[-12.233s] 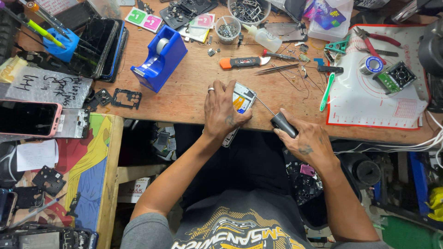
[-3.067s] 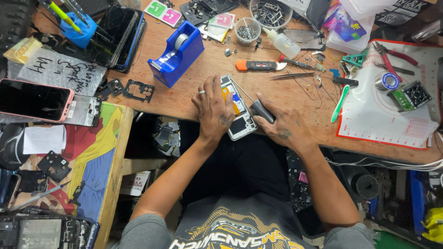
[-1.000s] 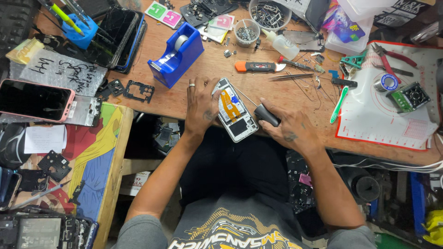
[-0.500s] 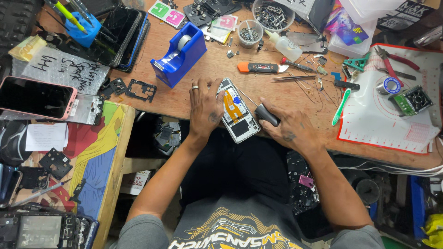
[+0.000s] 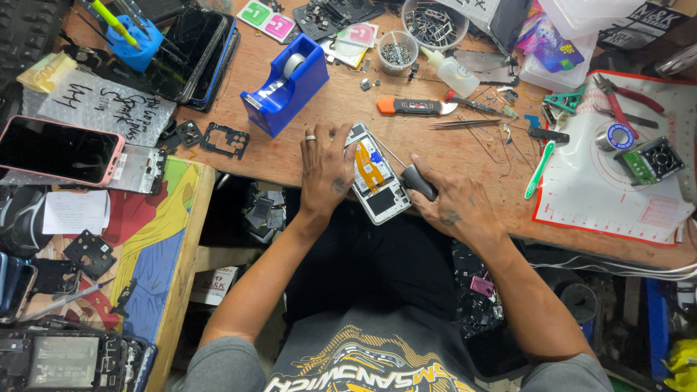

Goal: The person uses a screwdriver to remove screws from the back of a disassembled mobile phone. They carefully unscrew multiple fasteners around the phone's frame and set them aside on the workbench.

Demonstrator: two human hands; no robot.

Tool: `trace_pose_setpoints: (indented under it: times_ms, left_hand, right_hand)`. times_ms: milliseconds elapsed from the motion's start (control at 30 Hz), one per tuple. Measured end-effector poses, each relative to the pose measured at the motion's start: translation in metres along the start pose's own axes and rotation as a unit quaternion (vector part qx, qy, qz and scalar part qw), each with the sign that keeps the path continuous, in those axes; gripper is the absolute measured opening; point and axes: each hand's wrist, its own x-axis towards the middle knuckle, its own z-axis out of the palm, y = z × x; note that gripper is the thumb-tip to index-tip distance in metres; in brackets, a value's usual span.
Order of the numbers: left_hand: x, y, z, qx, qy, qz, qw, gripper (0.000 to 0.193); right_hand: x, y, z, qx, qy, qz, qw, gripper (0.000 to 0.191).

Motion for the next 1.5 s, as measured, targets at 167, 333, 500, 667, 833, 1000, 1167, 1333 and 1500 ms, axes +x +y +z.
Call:
trace_pose_setpoints:
  times_ms: [167,333,500,667,833,1000,1167,1333,1500]
  left_hand:
    - [0.0,0.0,0.0,0.02,0.021,0.019,0.999,0.037]
    - [-0.001,0.0,0.0,0.012,0.006,0.004,1.0,0.037]
    - [0.0,0.001,0.0,0.018,0.005,-0.003,1.0,0.037]
    - [-0.004,0.006,-0.001,0.026,0.001,-0.021,0.999,0.038]
    - [-0.011,0.01,0.003,0.026,0.029,-0.013,0.999,0.034]
    - [-0.01,0.014,0.007,0.06,0.059,-0.049,0.995,0.032]
    - [-0.015,0.023,0.01,0.053,0.092,-0.071,0.992,0.032]
    - [-0.017,0.023,0.008,0.044,0.107,-0.065,0.991,0.031]
    - [-0.016,0.023,0.01,0.058,0.115,-0.056,0.99,0.032]
  right_hand:
    - [0.001,-0.001,0.001,0.001,0.007,-0.006,1.0,0.065]
    - [0.0,-0.001,0.003,0.008,0.016,-0.019,1.0,0.065]
    - [-0.001,0.003,0.01,0.008,0.019,-0.022,1.0,0.066]
    - [0.005,0.02,0.006,-0.03,0.087,-0.016,0.996,0.064]
    - [-0.004,0.029,-0.005,-0.011,0.058,0.006,0.998,0.065]
    - [-0.019,0.01,-0.004,0.087,0.021,0.016,0.996,0.068]
    - [-0.022,-0.005,-0.004,0.081,0.054,-0.062,0.993,0.064]
    - [-0.013,-0.013,-0.001,0.008,0.034,-0.065,0.997,0.062]
    - [-0.009,-0.014,0.001,-0.024,0.023,-0.053,0.998,0.062]
